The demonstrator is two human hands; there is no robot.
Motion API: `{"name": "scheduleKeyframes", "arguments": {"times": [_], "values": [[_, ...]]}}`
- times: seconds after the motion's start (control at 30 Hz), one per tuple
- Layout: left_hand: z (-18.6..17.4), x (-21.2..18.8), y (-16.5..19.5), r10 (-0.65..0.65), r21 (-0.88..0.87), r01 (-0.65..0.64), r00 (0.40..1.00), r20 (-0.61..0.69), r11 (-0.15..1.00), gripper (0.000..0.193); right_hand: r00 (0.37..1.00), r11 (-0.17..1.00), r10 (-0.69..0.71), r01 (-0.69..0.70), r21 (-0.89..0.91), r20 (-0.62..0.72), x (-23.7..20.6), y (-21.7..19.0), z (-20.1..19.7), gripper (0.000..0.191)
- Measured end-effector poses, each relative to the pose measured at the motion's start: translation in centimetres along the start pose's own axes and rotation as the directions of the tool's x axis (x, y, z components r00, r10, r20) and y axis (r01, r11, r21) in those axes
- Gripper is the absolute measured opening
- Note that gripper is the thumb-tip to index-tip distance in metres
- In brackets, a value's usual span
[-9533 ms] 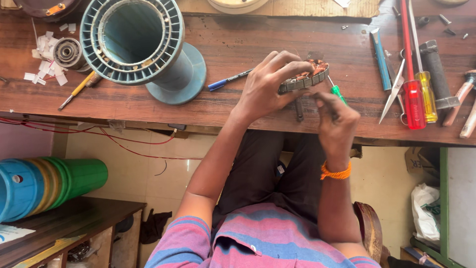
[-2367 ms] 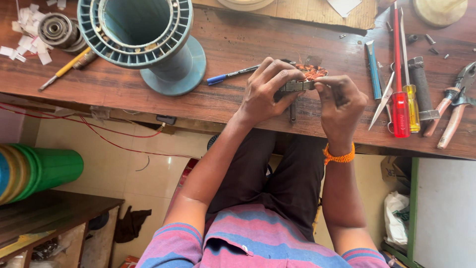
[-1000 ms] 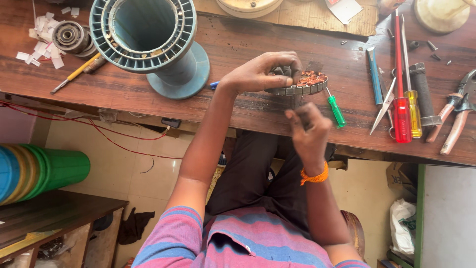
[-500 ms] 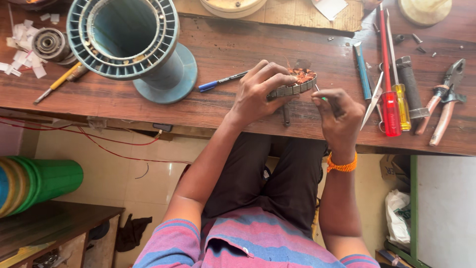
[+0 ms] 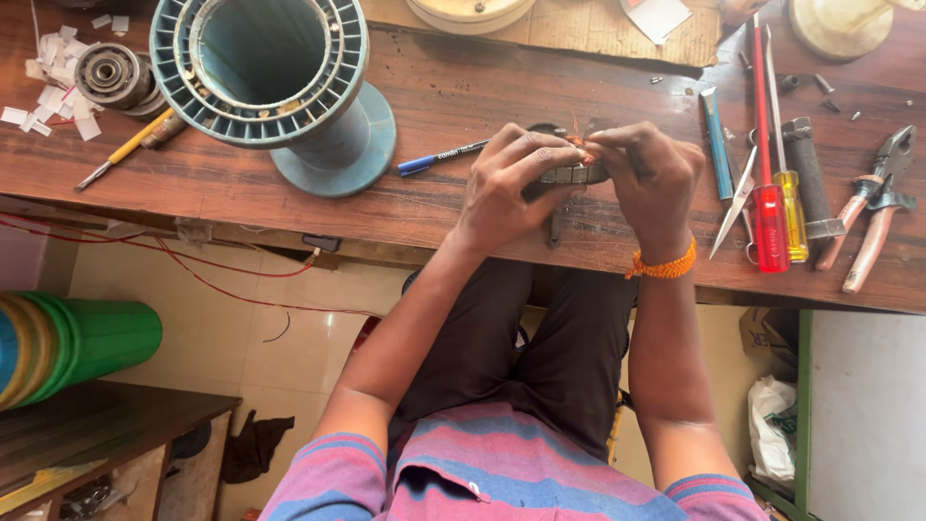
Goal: The person sits at a workbench winding copper wire into the slots of a motor armature, pressing each wire turn into place by hand and occasionally using a small green screwdriver to seat the windings. They rotate the armature to work around its circumference, continuing to fill the slots with wire throughout the clip.
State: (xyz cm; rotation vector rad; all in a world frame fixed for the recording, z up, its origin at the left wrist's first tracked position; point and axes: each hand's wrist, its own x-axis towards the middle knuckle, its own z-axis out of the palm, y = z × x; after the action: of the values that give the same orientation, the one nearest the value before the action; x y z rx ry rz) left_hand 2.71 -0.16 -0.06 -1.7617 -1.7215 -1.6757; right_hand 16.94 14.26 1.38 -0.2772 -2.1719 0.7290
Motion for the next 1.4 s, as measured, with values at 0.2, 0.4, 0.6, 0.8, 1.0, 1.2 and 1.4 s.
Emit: {"name": "scheduleKeyframes", "arguments": {"times": [0.2, 0.4, 0.6, 0.8, 1.0, 1.2, 1.4], "values": [[0.1, 2.5, 0.0, -0.504, -0.133, 0.555, 0.815, 0.285, 0.821, 0.038, 0.997, 0.996, 0.027, -0.033, -0.085, -0.073, -0.2, 0.9, 0.1, 0.023], [0.7, 4.0, -1.8, -0.396, -0.25, 0.516, 0.825, 0.403, 0.82, 0.025, 0.977, 0.988, 0.146, -0.153, -0.028, -0.157, -0.4, 0.0, 0.5, 0.029], [-1.1, 4.8, -4.4, -0.338, -0.271, 0.656, 0.646, 0.684, 0.705, 0.025, 0.979, 0.983, 0.151, -0.164, -0.084, -0.139, -0.7, -2.9, 0.9, 0.024], [-2.5, 5.2, -6.7, 0.093, -0.587, 0.439, 0.743, 0.663, 0.681, 0.019, 0.955, 0.956, 0.293, -0.293, 0.01, -0.052, -3.7, -6.9, 1.5, 0.01], [-2.6, 4.9, -6.9, 0.135, -0.595, 0.361, 0.767, 0.628, 0.718, 0.016, 0.937, 0.941, 0.336, -0.33, 0.075, -0.098, -4.5, -6.7, 3.2, 0.009], [-2.1, 4.5, -7.1, 0.107, -0.608, 0.411, 0.764, 0.636, 0.679, 0.018, 0.941, 0.95, 0.306, -0.291, 0.117, -0.143, -5.4, -5.5, 4.8, 0.009], [-2.2, 4.2, -7.8, 0.141, -0.613, 0.376, 0.765, 0.629, 0.695, 0.023, 0.938, 0.939, 0.313, -0.283, 0.194, -0.149, -5.7, -4.9, 5.2, 0.007]]}}
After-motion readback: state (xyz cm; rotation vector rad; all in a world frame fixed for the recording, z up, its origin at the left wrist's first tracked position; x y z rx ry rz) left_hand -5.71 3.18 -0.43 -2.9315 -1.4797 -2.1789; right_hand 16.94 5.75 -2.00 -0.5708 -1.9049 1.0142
